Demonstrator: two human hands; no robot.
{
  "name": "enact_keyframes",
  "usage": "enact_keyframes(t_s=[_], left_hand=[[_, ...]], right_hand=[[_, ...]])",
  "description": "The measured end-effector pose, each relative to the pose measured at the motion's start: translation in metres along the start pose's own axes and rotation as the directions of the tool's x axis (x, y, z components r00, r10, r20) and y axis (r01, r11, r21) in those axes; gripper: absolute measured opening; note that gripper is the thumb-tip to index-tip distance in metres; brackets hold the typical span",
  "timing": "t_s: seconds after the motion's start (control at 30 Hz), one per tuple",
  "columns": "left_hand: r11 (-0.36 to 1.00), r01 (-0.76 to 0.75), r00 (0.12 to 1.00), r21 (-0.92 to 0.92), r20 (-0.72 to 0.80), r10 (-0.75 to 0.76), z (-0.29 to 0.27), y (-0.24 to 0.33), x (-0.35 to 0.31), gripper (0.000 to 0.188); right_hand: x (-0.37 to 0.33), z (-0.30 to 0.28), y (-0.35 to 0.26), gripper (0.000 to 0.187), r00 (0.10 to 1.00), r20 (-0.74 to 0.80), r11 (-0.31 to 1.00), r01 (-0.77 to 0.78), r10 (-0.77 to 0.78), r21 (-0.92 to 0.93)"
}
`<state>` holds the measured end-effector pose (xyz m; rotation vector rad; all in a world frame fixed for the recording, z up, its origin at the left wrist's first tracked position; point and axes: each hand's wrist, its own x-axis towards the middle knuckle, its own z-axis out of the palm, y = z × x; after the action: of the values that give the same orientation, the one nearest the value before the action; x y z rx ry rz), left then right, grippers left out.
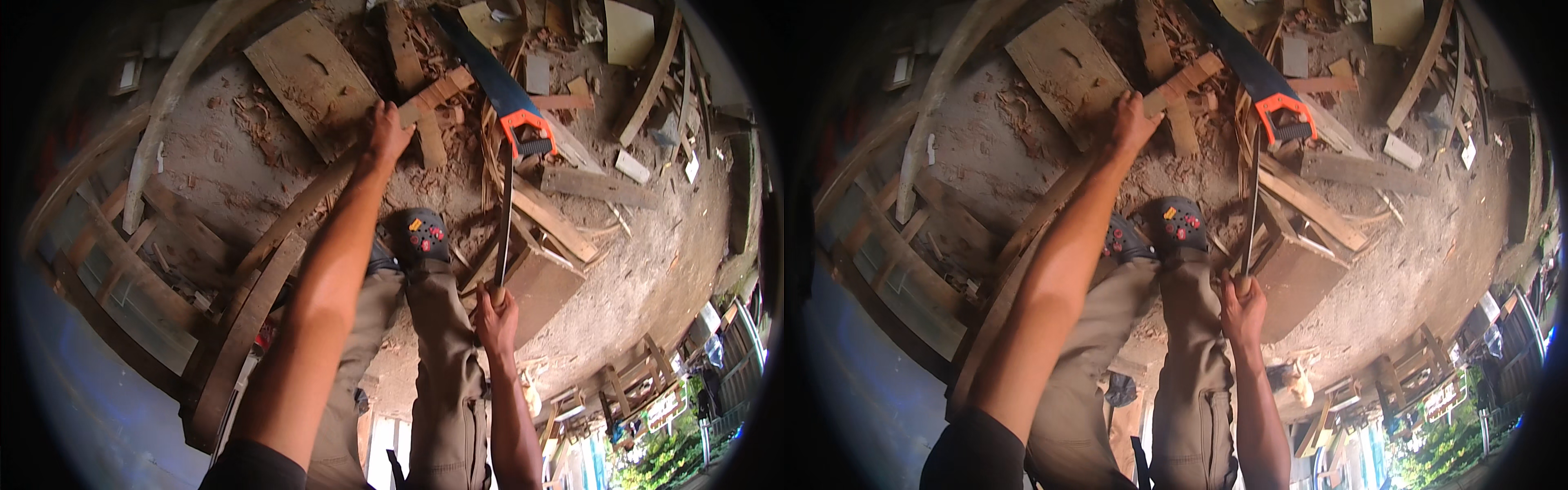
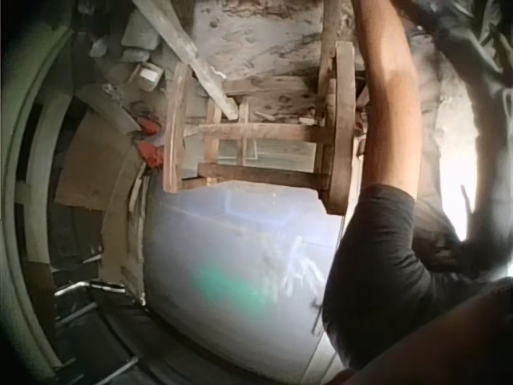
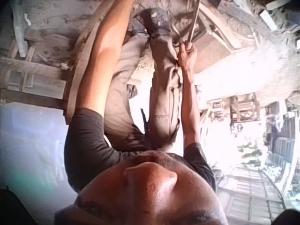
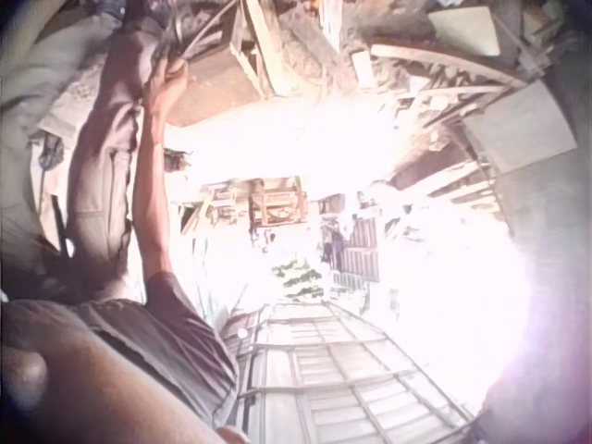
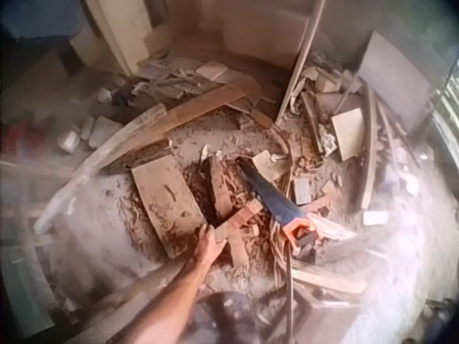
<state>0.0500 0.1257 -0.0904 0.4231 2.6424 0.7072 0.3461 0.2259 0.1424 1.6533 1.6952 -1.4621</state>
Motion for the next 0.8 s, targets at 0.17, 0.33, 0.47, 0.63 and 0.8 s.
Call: enact_keyframes(t_s=[0.17,0.33,0.47,0.63,0.8], left_hand=[[0.999,-0.003,0.975,-0.041,0.222,0.012,-0.037,-0.003,-0.023,0.083],[0.985,-0.004,0.962,0.17,0.271,-0.042,-0.078,0.014,-0.072,0.089],[0.972,0.105,0.918,0.208,0.357,-0.175,-0.103,0.007,-0.082,0.087],[0.984,0.171,0.847,0.054,0.503,-0.174,-0.111,-0.001,-0.057,0.083],[0.987,0.154,0.894,-0.055,0.434,-0.115,-0.061,-0.03,-0.054,0.083]], right_hand=[[0.006,-0.002,-0.018,0.033,0.999,-0.028,0.996,0.036,-0.039,-0.086],[-0.004,-0.035,-0.066,0.042,0.959,-0.121,0.947,0.222,-0.255,-0.233],[0.009,-0.063,-0.112,0.04,0.941,-0.12,0.88,0.243,-0.315,-0.409],[0.097,-0.067,-0.12,0.04,0.904,-0.156,0.852,0.3,-0.397,-0.429],[0.223,-0.057,-0.113,0.039,0.806,-0.11,0.69,0.417,-0.581,-0.591]])
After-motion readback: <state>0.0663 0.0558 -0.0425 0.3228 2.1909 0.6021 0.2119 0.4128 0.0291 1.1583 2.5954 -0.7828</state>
